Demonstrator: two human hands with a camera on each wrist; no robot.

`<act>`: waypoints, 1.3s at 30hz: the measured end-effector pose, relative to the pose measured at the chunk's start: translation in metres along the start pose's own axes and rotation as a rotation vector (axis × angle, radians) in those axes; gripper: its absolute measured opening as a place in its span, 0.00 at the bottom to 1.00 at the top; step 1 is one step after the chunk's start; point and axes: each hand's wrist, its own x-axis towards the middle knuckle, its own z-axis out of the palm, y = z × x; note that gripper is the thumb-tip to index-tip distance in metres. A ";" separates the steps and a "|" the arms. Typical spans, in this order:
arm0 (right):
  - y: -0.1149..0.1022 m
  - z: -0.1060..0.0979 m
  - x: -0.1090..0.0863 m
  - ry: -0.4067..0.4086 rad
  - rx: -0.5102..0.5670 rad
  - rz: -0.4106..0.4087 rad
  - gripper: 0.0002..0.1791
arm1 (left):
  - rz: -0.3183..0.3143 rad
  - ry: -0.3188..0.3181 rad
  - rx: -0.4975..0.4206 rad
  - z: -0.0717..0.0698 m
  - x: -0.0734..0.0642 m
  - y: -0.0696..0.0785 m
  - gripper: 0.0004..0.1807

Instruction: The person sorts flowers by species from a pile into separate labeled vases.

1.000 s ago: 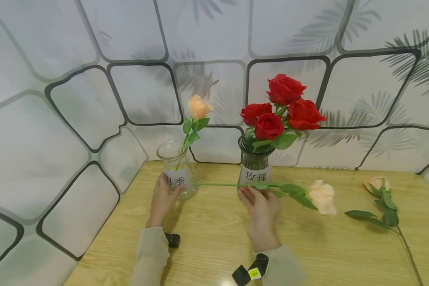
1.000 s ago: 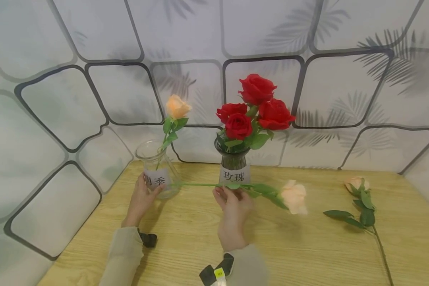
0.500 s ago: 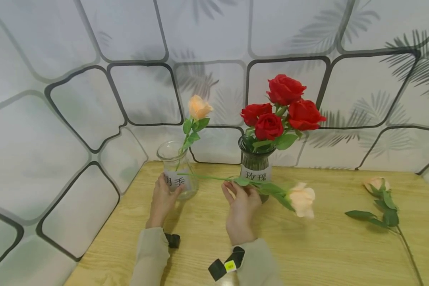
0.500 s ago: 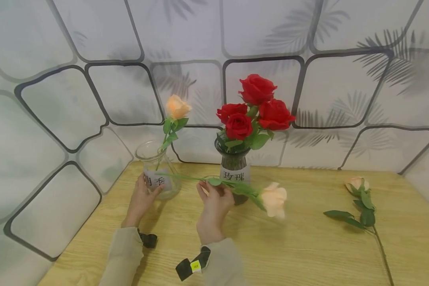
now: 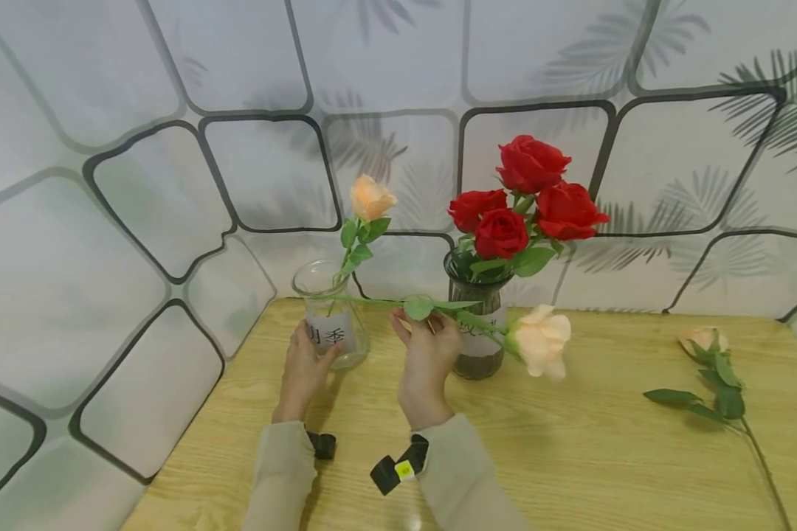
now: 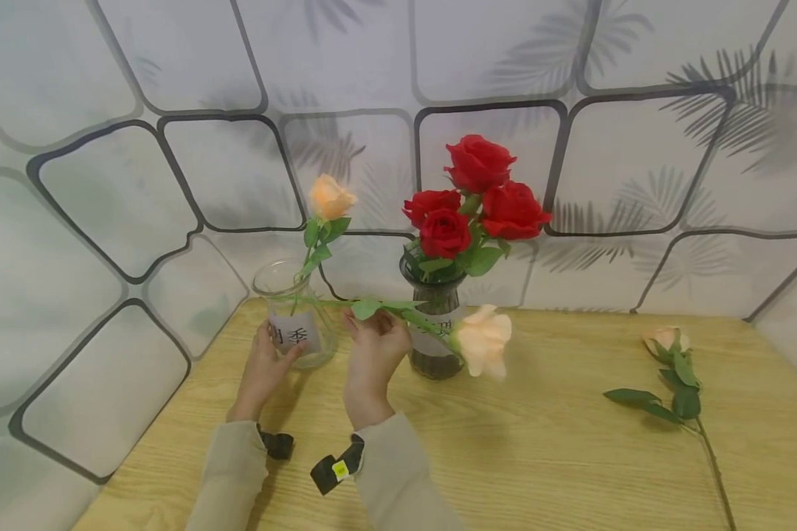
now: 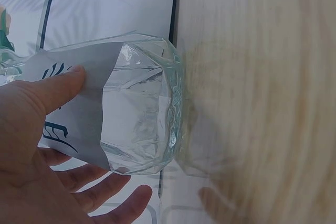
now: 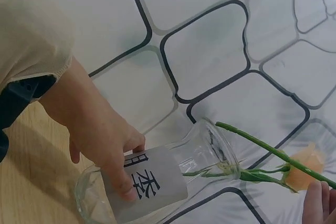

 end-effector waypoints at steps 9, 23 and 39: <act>0.001 0.019 0.003 -0.079 -0.009 -0.123 0.04 | -0.019 -0.002 -0.015 0.000 0.000 0.001 0.47; -0.006 0.045 0.014 -0.267 -0.603 -0.436 0.05 | 0.002 0.014 -0.011 0.000 0.000 0.000 0.46; -0.007 0.066 0.046 -0.580 -0.873 -0.557 0.05 | 0.002 0.020 -0.006 0.002 0.000 -0.002 0.46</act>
